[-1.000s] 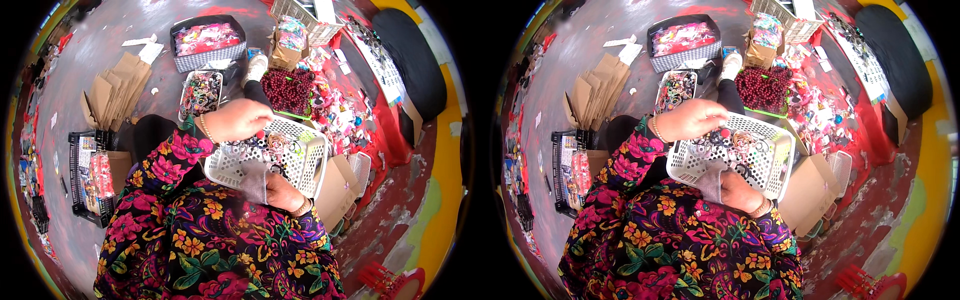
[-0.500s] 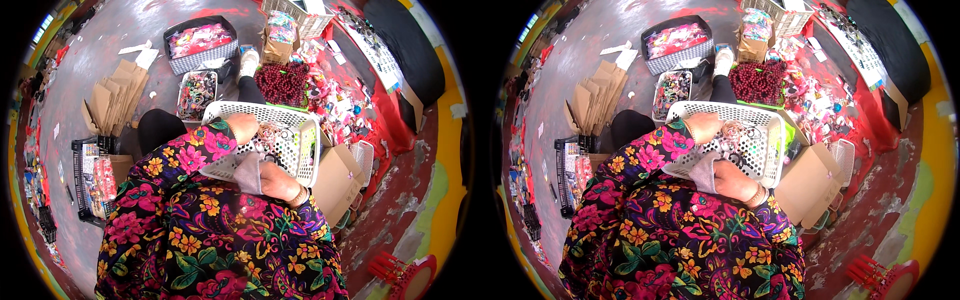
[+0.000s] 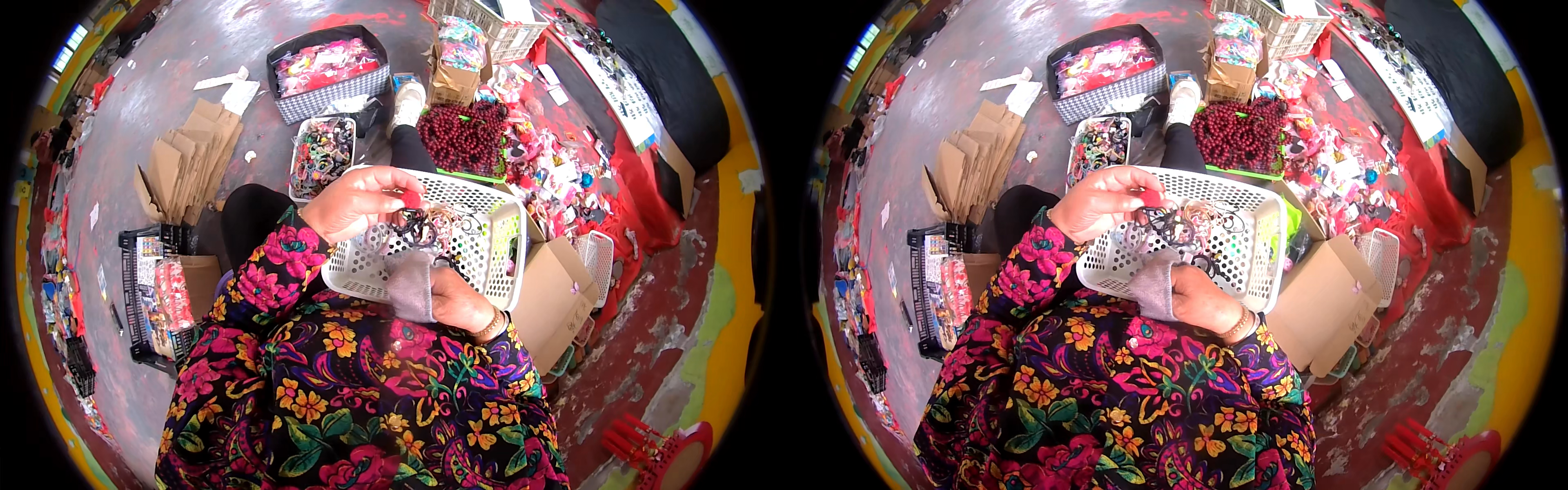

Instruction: The person sits on the floor and wipes small decorative trinkets one by one using a grey cloth. They pick up items from a white plastic basket, rub them with the cloth, and place them back into the basket. The items include various small figurines and ornaments.

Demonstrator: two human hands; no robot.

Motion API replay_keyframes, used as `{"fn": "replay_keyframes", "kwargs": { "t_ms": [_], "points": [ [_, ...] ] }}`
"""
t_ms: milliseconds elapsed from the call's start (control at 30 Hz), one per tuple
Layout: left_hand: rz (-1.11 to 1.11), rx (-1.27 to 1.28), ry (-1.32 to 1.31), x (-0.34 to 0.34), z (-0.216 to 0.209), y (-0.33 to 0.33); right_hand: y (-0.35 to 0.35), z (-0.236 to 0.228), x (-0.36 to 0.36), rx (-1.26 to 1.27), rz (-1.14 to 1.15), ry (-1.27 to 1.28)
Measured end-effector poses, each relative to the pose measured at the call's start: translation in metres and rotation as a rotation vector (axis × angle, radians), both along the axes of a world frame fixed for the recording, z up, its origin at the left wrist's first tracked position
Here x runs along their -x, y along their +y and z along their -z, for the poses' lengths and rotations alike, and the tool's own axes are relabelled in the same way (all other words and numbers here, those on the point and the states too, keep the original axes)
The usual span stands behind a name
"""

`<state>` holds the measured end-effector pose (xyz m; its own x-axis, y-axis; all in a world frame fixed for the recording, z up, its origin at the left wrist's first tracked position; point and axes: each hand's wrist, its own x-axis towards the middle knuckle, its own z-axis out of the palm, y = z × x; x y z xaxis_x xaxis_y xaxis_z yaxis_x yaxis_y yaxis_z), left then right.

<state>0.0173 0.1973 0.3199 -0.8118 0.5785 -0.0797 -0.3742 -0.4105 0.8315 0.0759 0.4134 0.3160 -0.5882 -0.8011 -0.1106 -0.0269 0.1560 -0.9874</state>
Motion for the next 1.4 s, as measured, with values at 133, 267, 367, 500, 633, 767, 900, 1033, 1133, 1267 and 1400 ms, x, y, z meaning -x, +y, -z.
{"fn": "replay_keyframes", "kwargs": {
  "t_ms": [133, 267, 367, 500, 633, 767, 900, 1033, 1133, 1267, 1400],
  "points": [
    [-0.049, -0.145, -0.019, -0.011, -0.007, -0.002, 0.003, 0.008, -0.002, 0.06, 0.041, -0.138],
    [-0.047, 0.329, 0.304, -0.016, -0.008, -0.003, 0.002, 0.005, -0.001, 0.104, 0.036, -0.18],
    [-0.196, 0.803, 1.094, -0.014, -0.019, 0.0, 0.003, 0.012, 0.0, 0.057, 0.052, -0.09],
    [-0.295, 0.84, 1.151, -0.016, -0.04, -0.003, 0.003, 0.01, 0.0, 0.055, 0.061, -0.115],
    [-0.273, 0.755, 0.786, -0.012, -0.013, -0.006, 0.003, 0.006, -0.005, 0.05, 0.094, -0.145],
    [-0.161, 0.285, 0.142, -0.016, -0.027, 0.003, 0.009, 0.011, -0.002, 0.109, 0.107, -0.325],
    [-0.195, -0.077, -0.19, -0.014, -0.004, 0.0, 0.008, 0.007, -0.004, 0.154, 0.167, -0.369],
    [-0.162, 0.009, -0.167, -0.014, -0.004, -0.004, 0.009, 0.007, -0.004, 0.185, 0.189, -0.405],
    [-0.175, 0.059, -0.149, -0.019, -0.006, -0.005, 0.009, 0.01, -0.007, 0.252, 0.314, -0.442],
    [-0.193, 0.208, -0.069, -0.023, -0.004, -0.01, 0.009, 0.002, -0.002, 0.314, 0.598, -0.47],
    [-0.134, 0.373, -0.003, -0.025, -0.01, -0.01, 0.014, 0.001, 0.012, 0.46, 0.642, -0.281]
  ]
}}
